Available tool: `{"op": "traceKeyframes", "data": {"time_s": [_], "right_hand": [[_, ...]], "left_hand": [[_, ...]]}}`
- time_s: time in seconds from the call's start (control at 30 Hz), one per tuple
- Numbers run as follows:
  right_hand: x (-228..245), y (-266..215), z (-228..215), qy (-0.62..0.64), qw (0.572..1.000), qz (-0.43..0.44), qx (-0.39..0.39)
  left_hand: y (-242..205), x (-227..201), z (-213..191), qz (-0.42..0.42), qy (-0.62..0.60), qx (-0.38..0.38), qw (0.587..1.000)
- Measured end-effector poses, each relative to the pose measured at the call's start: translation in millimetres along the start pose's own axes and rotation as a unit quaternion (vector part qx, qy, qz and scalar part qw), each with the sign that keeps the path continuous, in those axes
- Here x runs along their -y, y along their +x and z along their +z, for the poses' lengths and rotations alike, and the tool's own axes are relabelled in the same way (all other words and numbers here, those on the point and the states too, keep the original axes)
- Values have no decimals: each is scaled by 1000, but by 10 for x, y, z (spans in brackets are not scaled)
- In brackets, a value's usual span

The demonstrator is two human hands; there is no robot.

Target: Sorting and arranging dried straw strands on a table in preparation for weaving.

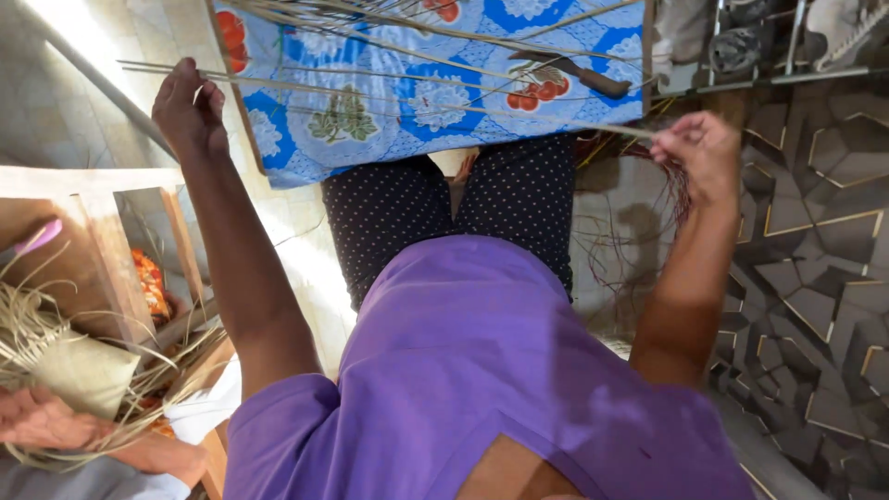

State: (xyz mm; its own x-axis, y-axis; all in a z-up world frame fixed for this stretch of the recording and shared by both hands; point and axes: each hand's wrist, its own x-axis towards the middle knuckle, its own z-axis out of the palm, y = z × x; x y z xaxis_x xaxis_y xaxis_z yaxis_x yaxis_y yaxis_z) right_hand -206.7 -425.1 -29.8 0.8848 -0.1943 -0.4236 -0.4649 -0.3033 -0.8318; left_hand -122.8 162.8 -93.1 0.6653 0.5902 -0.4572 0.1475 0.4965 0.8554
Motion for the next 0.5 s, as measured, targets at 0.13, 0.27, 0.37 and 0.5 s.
{"op": "traceKeyframes", "data": {"time_s": [0.13, 0.27, 0.37, 0.5], "right_hand": [[31, 311, -94, -16, 999, 6, -39], [-120, 638, -152, -9, 1000, 12, 7], [-72, 736, -109, -62, 997, 39, 21], [44, 748, -52, -112, 991, 69, 35]], "left_hand": [[-14, 49, 42, -7, -6, -29, 1000], [-14, 90, -20, -4, -16, -57, 998], [-22, 29, -98, -12, 32, -113, 993], [306, 64, -348, -42, 76, -224, 971]]}}
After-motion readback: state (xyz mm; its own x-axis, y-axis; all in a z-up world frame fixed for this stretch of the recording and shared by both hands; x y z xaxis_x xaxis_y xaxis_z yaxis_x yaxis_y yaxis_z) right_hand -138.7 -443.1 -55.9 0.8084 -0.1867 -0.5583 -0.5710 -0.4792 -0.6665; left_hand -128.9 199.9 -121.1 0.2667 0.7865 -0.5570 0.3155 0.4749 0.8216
